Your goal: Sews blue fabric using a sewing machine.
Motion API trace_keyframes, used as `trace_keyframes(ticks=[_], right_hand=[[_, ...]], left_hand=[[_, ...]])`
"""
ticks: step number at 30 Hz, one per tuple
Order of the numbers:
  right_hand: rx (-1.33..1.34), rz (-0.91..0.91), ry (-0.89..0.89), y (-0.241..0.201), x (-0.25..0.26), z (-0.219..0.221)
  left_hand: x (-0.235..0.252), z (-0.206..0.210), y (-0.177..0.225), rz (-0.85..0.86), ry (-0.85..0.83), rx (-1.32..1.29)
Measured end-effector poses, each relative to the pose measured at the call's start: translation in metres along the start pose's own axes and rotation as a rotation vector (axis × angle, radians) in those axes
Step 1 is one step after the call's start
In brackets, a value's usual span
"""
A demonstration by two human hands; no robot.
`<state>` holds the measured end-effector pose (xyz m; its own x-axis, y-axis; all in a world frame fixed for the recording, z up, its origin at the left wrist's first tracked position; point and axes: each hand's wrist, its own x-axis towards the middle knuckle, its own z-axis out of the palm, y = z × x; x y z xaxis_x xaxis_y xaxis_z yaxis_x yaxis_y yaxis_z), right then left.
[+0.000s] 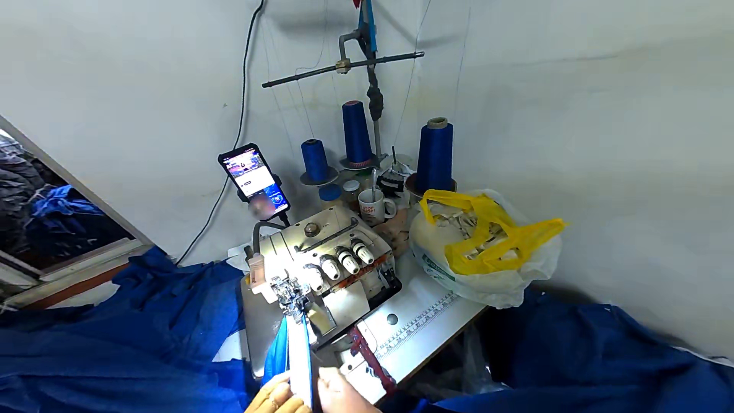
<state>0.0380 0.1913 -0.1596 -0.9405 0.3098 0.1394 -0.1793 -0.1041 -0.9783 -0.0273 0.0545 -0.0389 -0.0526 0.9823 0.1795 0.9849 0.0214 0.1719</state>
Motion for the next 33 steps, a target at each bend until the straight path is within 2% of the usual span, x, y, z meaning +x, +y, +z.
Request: trace_keyframes(ticks=[3,6,11,15,21,28,33], right_hand=[[-0.036,-0.138,0.082,0.001,0.011,-0.016],[-0.039,-0.145,0.030,-0.001,0.013,-0.023],[0.193,-0.054,0.003,-0.001,0.008,-0.025],[0.122,-0.161,0.030,-0.002,0.005,-0.025],[0.135,-0.138,0.032,-0.007,0.006,-0.021],[0.188,-0.099,0.009,-0.004,0.009,-0.019],[0.225,-0.067,0.001,0.000,0.006,-0.013]], left_hand=[[-0.005,0.010,-0.011,-0.098,0.071,0.055],[0.003,0.007,-0.001,-0.111,0.184,-0.039],[0.011,0.034,0.006,0.052,0.158,-0.034],[0.006,0.038,0.001,0.061,0.149,-0.040],[0.013,0.040,-0.006,-0.003,0.207,-0.003],[0.030,0.058,-0.019,-0.130,0.423,0.194],[0.034,0.048,-0.037,-0.094,0.404,0.388]])
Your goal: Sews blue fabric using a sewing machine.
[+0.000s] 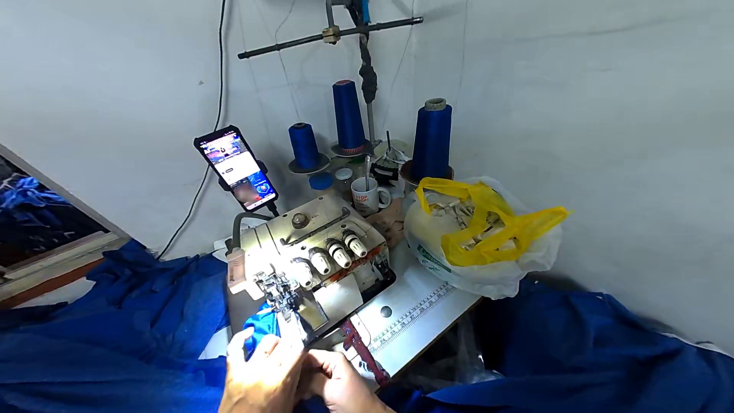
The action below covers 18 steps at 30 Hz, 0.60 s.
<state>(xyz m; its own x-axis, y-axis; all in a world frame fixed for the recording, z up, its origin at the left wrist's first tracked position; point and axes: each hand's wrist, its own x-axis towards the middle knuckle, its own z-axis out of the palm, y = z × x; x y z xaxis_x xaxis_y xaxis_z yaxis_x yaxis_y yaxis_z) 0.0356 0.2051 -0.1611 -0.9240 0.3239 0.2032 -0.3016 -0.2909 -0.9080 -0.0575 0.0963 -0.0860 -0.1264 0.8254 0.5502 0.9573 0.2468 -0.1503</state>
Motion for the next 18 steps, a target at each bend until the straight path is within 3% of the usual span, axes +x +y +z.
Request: trace_keyframes(ticks=[3,7,11,18], right_hand=[[-0.040,-0.011,-0.027,0.002,-0.003,0.001],[-0.046,0.017,-0.071,0.005,-0.006,0.000],[-0.099,0.006,-0.051,0.001,-0.008,0.005],[-0.210,-0.134,-0.042,0.001,0.005,0.036]], left_hand=[[0.008,-0.011,-0.026,-0.006,0.055,0.037],[0.011,-0.021,-0.061,-0.171,-0.098,-0.190],[0.011,-0.007,-0.081,-0.215,-0.041,-0.346],[0.027,-0.038,-0.051,-0.131,-0.117,-0.349]])
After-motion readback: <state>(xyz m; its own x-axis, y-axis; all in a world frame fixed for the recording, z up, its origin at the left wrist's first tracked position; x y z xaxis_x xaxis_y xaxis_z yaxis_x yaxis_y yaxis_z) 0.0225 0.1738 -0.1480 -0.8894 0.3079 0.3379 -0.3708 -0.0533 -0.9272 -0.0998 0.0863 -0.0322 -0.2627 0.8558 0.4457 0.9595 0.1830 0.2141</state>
